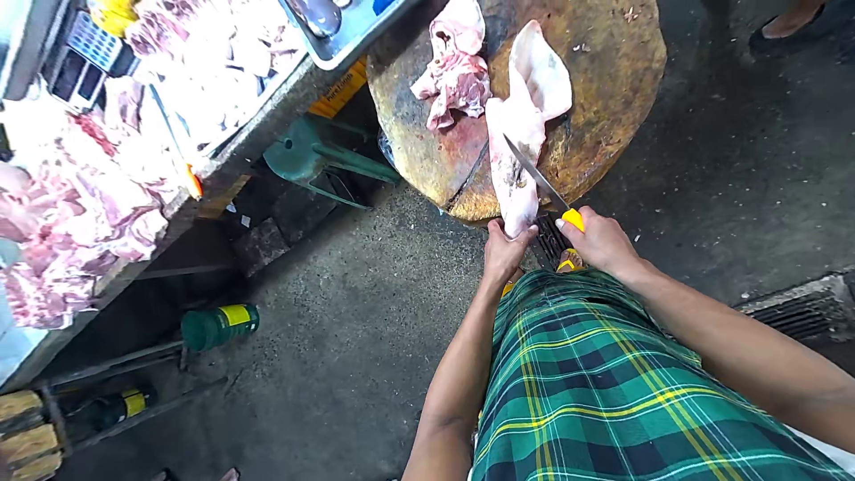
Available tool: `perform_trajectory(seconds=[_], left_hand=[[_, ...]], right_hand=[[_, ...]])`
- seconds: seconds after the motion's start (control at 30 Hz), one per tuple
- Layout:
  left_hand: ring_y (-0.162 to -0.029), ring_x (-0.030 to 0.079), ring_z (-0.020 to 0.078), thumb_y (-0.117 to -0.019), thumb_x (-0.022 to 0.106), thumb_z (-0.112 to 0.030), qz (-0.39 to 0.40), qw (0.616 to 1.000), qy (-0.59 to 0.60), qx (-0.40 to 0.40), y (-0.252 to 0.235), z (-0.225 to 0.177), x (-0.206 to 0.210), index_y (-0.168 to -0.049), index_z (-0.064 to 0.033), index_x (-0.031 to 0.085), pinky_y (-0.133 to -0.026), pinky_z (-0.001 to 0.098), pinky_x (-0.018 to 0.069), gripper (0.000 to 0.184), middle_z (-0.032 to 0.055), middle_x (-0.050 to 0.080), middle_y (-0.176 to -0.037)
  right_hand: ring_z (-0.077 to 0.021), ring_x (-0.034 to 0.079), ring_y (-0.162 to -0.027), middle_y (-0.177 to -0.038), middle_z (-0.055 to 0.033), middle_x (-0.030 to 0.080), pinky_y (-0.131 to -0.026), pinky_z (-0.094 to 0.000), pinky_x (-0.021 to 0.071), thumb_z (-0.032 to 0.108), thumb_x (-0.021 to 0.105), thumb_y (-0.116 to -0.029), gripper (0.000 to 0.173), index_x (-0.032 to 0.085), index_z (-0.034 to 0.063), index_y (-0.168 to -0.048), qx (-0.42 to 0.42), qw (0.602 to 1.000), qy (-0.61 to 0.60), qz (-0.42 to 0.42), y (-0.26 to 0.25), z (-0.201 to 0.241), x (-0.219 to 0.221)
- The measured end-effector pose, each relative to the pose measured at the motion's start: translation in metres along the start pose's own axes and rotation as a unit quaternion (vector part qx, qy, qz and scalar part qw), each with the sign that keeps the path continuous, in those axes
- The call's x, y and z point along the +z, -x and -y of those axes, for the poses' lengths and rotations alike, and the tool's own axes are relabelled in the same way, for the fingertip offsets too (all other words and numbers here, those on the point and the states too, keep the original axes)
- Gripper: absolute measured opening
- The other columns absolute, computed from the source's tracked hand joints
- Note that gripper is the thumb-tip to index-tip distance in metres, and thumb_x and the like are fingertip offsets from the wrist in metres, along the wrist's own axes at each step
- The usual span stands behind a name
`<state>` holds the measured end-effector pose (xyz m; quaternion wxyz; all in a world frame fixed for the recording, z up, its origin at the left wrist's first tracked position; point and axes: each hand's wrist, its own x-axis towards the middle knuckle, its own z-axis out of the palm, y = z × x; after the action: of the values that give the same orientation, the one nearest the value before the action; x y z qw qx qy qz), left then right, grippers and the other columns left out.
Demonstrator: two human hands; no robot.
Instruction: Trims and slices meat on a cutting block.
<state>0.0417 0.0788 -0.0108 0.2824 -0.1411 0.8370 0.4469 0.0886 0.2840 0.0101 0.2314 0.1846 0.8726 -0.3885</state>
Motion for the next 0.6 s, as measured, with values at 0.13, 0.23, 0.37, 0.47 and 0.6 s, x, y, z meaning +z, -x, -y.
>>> perform_trajectory(seconds=[0.13, 0.23, 0.37, 0.47, 0.6], left_hand=[[-0.059, 0.058, 0.0126, -0.1022, 0.058, -0.025, 0.015, 0.958, 0.286, 0.015, 0.007, -0.001, 0.008, -0.113, -0.0007, 0.061, -0.056, 0.0294, 0.0513, 0.026, 0.006, 0.064, -0.074], [-0.063, 0.061, 0.0128, -0.0965, 0.057, -0.018, 0.028, 0.9, 0.434, 0.025, 0.018, -0.004, 0.011, -0.106, -0.0061, 0.061, -0.061, 0.0305, 0.0554, 0.016, 0.0044, 0.064, -0.078], [-0.073, 0.064, 0.0141, -0.0939, 0.054, -0.024, 0.062, 0.879, 0.471, 0.032, 0.03, -0.019, 0.014, -0.102, -0.0135, 0.062, -0.066, 0.0328, 0.056, 0.015, 0.0029, 0.065, -0.084], [-0.076, 0.064, 0.0136, -0.0941, 0.05, -0.026, 0.084, 0.861, 0.499, 0.046, 0.032, -0.025, 0.02, -0.108, -0.0149, 0.062, -0.067, 0.0317, 0.0558, 0.021, 0.0038, 0.067, -0.091], [-0.074, 0.062, 0.0139, -0.0944, 0.049, -0.026, 0.09, 0.835, 0.542, 0.032, 0.031, -0.028, 0.017, -0.11, -0.0159, 0.06, -0.07, 0.0328, 0.0552, 0.021, 0.0037, 0.064, -0.09]], right_hand=[[-0.0384, 0.07, -0.079, -0.088, -0.0178, 0.068, -0.068, -0.0625, 0.0556, 0.057, 0.049, -0.1046, 0.053, 0.059, 0.0087, -0.124, 0.011, 0.999, -0.029, 0.012, 0.008, -0.008, -0.002], [-0.0346, 0.07, -0.077, -0.084, -0.0141, 0.067, -0.067, -0.0586, 0.057, 0.057, 0.047, -0.1048, 0.051, 0.058, 0.0098, -0.12, -0.017, 1.0, -0.003, 0.014, 0.016, -0.009, 0.006], [-0.0316, 0.07, -0.08, -0.087, -0.0114, 0.068, -0.068, -0.0564, 0.0579, 0.053, 0.048, -0.1051, 0.046, 0.06, 0.0102, -0.116, -0.082, 0.996, 0.018, 0.019, 0.026, 0.005, 0.018], [-0.0337, 0.071, -0.082, -0.092, -0.013, 0.069, -0.069, -0.0558, 0.0584, 0.048, 0.048, -0.1066, 0.041, 0.059, 0.0089, -0.115, -0.099, 0.993, 0.061, 0.004, 0.024, 0.01, 0.024], [-0.0387, 0.072, -0.08, -0.089, -0.0168, 0.069, -0.066, -0.0594, 0.0576, 0.051, 0.046, -0.1073, 0.045, 0.059, 0.0081, -0.117, -0.038, 0.998, 0.051, -0.02, 0.012, -0.002, 0.014]])
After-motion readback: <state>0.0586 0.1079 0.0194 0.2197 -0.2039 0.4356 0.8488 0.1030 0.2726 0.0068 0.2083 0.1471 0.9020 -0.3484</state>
